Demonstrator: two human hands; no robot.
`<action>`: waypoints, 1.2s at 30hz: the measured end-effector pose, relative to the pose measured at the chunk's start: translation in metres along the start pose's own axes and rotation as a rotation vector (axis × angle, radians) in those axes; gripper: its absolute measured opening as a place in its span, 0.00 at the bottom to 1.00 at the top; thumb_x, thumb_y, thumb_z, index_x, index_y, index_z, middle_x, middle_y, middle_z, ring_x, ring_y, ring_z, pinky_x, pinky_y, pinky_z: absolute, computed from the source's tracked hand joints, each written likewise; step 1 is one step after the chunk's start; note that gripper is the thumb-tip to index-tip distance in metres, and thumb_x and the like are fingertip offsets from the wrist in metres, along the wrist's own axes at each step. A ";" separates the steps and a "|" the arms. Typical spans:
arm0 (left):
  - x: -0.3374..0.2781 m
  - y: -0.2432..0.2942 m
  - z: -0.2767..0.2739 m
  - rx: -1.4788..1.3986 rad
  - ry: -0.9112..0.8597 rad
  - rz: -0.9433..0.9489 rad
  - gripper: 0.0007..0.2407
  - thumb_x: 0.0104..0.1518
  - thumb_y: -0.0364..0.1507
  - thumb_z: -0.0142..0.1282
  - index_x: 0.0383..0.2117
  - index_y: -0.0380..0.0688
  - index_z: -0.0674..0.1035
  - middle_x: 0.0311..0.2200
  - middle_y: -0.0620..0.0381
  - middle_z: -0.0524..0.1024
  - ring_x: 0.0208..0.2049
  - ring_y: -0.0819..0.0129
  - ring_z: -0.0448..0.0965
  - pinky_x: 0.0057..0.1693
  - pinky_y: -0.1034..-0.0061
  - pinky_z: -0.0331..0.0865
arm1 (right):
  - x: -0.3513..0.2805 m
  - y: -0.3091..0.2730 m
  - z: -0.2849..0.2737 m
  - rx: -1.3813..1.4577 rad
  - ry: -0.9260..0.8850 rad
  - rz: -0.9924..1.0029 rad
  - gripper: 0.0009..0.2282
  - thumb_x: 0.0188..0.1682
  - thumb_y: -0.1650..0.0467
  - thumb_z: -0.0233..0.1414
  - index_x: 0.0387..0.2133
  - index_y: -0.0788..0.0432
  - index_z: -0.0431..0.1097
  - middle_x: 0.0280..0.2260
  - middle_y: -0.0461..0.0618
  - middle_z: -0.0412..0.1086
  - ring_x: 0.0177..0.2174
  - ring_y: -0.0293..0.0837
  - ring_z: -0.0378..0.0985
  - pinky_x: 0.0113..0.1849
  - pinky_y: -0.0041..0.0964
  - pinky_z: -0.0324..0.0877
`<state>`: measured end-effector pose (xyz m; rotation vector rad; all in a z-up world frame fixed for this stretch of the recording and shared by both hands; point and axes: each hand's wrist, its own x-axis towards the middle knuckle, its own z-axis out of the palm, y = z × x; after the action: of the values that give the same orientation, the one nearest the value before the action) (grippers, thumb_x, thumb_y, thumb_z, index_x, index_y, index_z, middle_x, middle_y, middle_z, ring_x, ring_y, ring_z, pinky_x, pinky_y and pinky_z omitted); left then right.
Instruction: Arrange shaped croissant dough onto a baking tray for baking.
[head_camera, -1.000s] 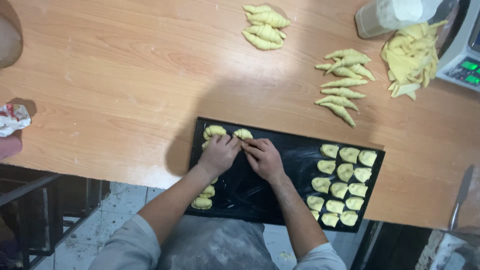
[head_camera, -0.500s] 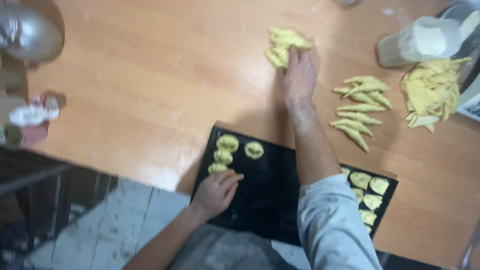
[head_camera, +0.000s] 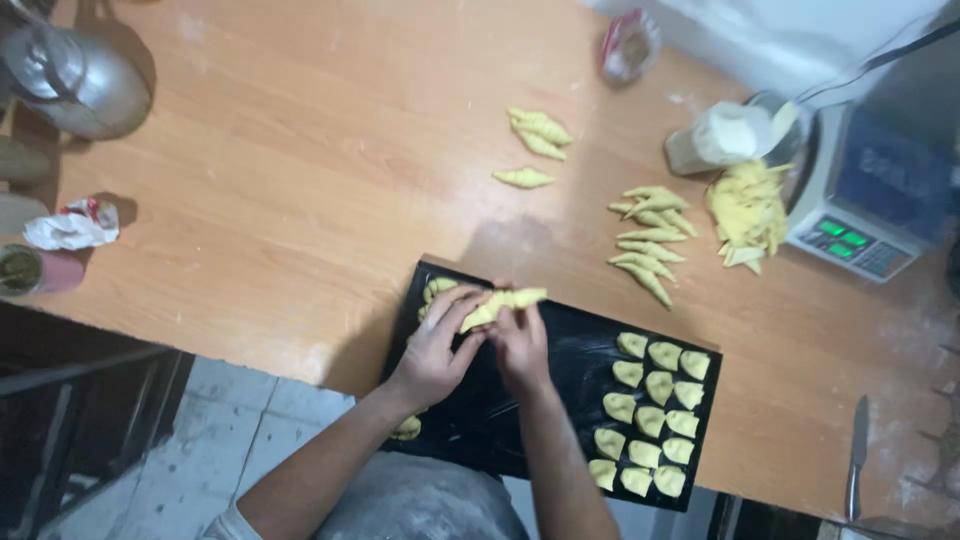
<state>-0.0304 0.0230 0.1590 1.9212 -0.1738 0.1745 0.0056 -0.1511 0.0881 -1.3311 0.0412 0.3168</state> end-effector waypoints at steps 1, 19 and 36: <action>-0.002 0.003 -0.003 -0.002 0.002 0.022 0.21 0.56 0.23 0.59 0.58 0.34 0.72 0.58 0.40 0.67 0.59 0.48 0.69 0.60 0.63 0.67 | -0.011 -0.017 0.010 -0.004 0.002 -0.022 0.23 0.51 0.71 0.57 0.59 0.64 0.60 0.46 0.49 0.68 0.42 0.39 0.73 0.41 0.35 0.72; -0.022 0.005 -0.020 -1.513 -0.102 -0.514 0.07 0.66 0.22 0.54 0.47 0.38 0.78 0.51 0.54 0.77 0.35 0.76 0.76 0.35 0.86 0.68 | -0.115 -0.057 0.013 0.747 0.514 -0.109 0.15 0.59 0.66 0.45 0.57 0.57 0.66 0.53 0.45 0.71 0.37 0.35 0.73 0.33 0.29 0.69; -0.031 -0.126 0.064 0.579 -0.431 0.315 0.08 0.52 0.27 0.52 0.36 0.41 0.80 0.42 0.53 0.78 0.47 0.56 0.77 0.54 0.63 0.72 | -0.041 0.055 -0.049 -1.254 -0.196 -0.338 0.18 0.40 0.77 0.55 0.46 0.58 0.76 0.48 0.53 0.73 0.45 0.54 0.75 0.49 0.45 0.73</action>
<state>-0.0321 0.0076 0.0152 2.4811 -0.7876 0.0128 -0.0401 -0.1951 0.0326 -2.4884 -0.6369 0.1643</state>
